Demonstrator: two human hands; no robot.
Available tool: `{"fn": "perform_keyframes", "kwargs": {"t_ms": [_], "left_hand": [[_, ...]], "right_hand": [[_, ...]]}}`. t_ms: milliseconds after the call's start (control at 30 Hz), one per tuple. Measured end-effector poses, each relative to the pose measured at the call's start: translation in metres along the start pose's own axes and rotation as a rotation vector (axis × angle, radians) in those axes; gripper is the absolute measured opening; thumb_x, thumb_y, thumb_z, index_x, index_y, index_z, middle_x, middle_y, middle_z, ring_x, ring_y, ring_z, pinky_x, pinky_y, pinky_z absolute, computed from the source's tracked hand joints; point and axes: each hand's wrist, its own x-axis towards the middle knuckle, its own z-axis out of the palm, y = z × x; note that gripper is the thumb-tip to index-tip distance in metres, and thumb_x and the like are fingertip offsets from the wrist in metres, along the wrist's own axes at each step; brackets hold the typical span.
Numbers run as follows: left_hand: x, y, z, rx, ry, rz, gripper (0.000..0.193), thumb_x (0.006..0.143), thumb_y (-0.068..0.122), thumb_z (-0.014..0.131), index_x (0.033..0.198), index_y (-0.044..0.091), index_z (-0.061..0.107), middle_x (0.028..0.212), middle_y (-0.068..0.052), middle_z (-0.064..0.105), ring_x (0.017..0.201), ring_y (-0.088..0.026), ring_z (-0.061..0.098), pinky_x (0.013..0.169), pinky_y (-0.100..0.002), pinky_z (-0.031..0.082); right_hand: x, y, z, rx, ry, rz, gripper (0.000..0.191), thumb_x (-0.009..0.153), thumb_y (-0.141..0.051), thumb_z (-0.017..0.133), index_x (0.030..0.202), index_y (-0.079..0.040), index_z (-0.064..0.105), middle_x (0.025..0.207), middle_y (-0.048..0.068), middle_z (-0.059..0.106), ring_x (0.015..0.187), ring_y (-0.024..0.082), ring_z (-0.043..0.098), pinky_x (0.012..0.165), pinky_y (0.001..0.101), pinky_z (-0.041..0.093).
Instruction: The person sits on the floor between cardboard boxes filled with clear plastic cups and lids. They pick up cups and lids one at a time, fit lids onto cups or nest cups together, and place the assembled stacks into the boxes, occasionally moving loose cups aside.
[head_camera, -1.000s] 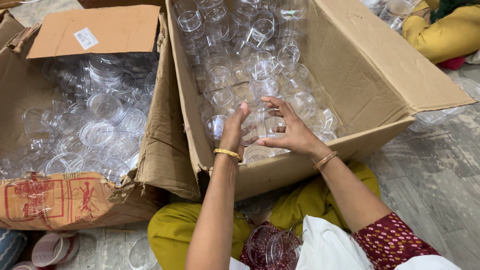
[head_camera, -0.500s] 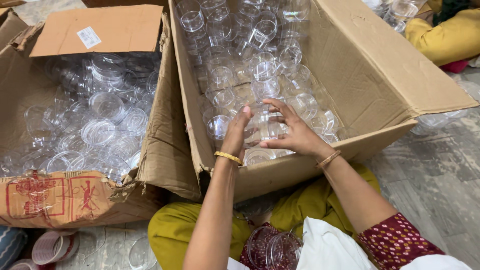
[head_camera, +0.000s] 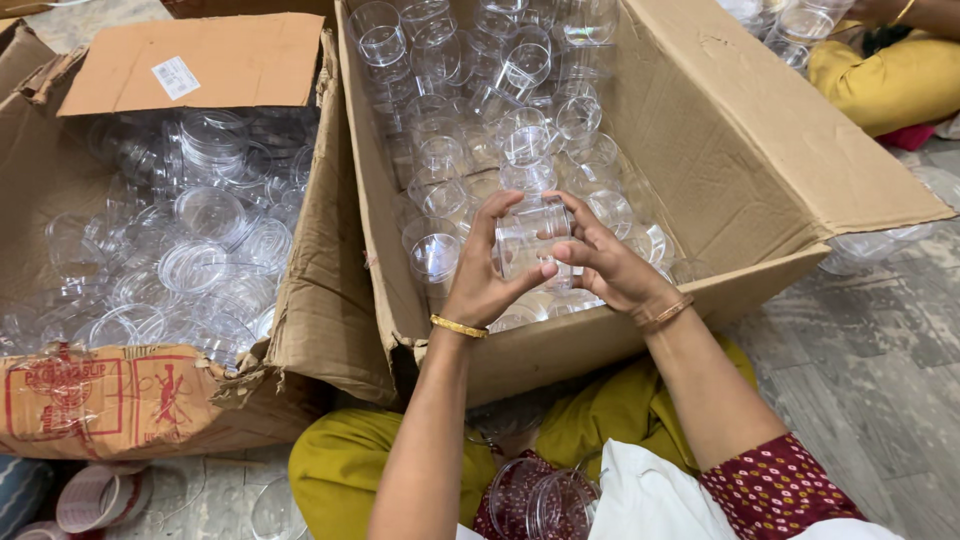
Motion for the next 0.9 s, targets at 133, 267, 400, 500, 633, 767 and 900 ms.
{"fn": "perform_keyframes", "kwargs": {"t_ms": [133, 267, 400, 500, 633, 767, 900], "left_hand": [[-0.003, -0.004, 0.002, -0.075, 0.008, -0.026, 0.082, 0.078, 0.03, 0.091, 0.144, 0.009, 0.049, 0.156, -0.015, 0.044, 0.149, -0.032, 0.045, 0.123, -0.044, 0.04], [-0.007, -0.007, 0.001, -0.096, 0.009, -0.044, 0.078, 0.079, 0.029, 0.09, 0.142, 0.009, 0.049, 0.155, -0.014, 0.046, 0.149, -0.03, 0.046, 0.124, -0.043, 0.04], [-0.008, -0.011, 0.001, -0.073, -0.014, -0.014, 0.077, 0.079, 0.029, 0.09, 0.141, 0.01, 0.049, 0.153, -0.014, 0.046, 0.15, -0.031, 0.043, 0.125, -0.044, 0.038], [-0.008, -0.015, 0.003, 0.049, -0.048, 0.026, 0.077, 0.08, 0.031, 0.089, 0.142, 0.011, 0.048, 0.152, -0.013, 0.045, 0.152, -0.032, 0.04, 0.126, -0.046, 0.035], [-0.008, -0.014, 0.0, 0.106, -0.135, 0.037, 0.08, 0.082, 0.036, 0.085, 0.146, 0.015, 0.042, 0.155, -0.015, 0.039, 0.153, -0.035, 0.035, 0.128, -0.05, 0.03], [-0.003, -0.011, -0.015, -0.133, -0.178, -0.106, 0.082, 0.091, 0.034, 0.074, 0.159, 0.021, 0.031, 0.17, -0.015, 0.026, 0.16, -0.037, 0.025, 0.126, -0.054, 0.029], [0.017, -0.026, -0.043, -0.29, -0.086, -0.349, 0.075, 0.091, 0.035, 0.066, 0.156, 0.022, 0.031, 0.159, -0.014, 0.039, 0.147, -0.035, 0.042, 0.114, -0.051, 0.046]], "right_hand": [[-0.002, -0.002, 0.001, -0.011, -0.015, 0.019, 0.105, 0.071, -0.052, 0.084, 0.159, -0.031, 0.03, 0.139, 0.013, 0.045, 0.126, 0.024, 0.048, 0.093, 0.0394, 0.053], [-0.003, -0.002, 0.0, -0.01, -0.026, 0.028, 0.103, 0.072, -0.051, 0.084, 0.157, -0.032, 0.03, 0.14, 0.012, 0.044, 0.128, 0.023, 0.049, 0.096, 0.0428, 0.053], [-0.002, -0.002, 0.0, -0.027, -0.027, 0.102, 0.101, 0.072, -0.046, 0.083, 0.157, -0.035, 0.029, 0.138, 0.011, 0.042, 0.124, 0.023, 0.051, 0.093, 0.0438, 0.052], [-0.001, -0.003, 0.001, -0.05, 0.016, 0.157, 0.097, 0.074, -0.043, 0.08, 0.155, -0.034, 0.029, 0.141, 0.012, 0.045, 0.122, 0.024, 0.054, 0.091, 0.0435, 0.054], [-0.001, -0.01, 0.005, -0.063, -0.054, 0.137, 0.098, 0.076, -0.04, 0.08, 0.158, -0.034, 0.027, 0.143, 0.014, 0.043, 0.126, 0.026, 0.053, 0.093, 0.0411, 0.053], [-0.009, -0.014, 0.014, -0.099, -0.043, -0.059, 0.105, 0.077, -0.035, 0.084, 0.162, -0.026, 0.022, 0.144, 0.015, 0.041, 0.129, 0.028, 0.053, 0.101, 0.0443, 0.053], [-0.079, 0.009, 0.006, -0.386, 0.292, -0.577, 0.11, 0.082, -0.031, 0.085, 0.166, -0.014, 0.017, 0.155, 0.011, 0.038, 0.143, 0.026, 0.044, 0.114, 0.0441, 0.051]]}}
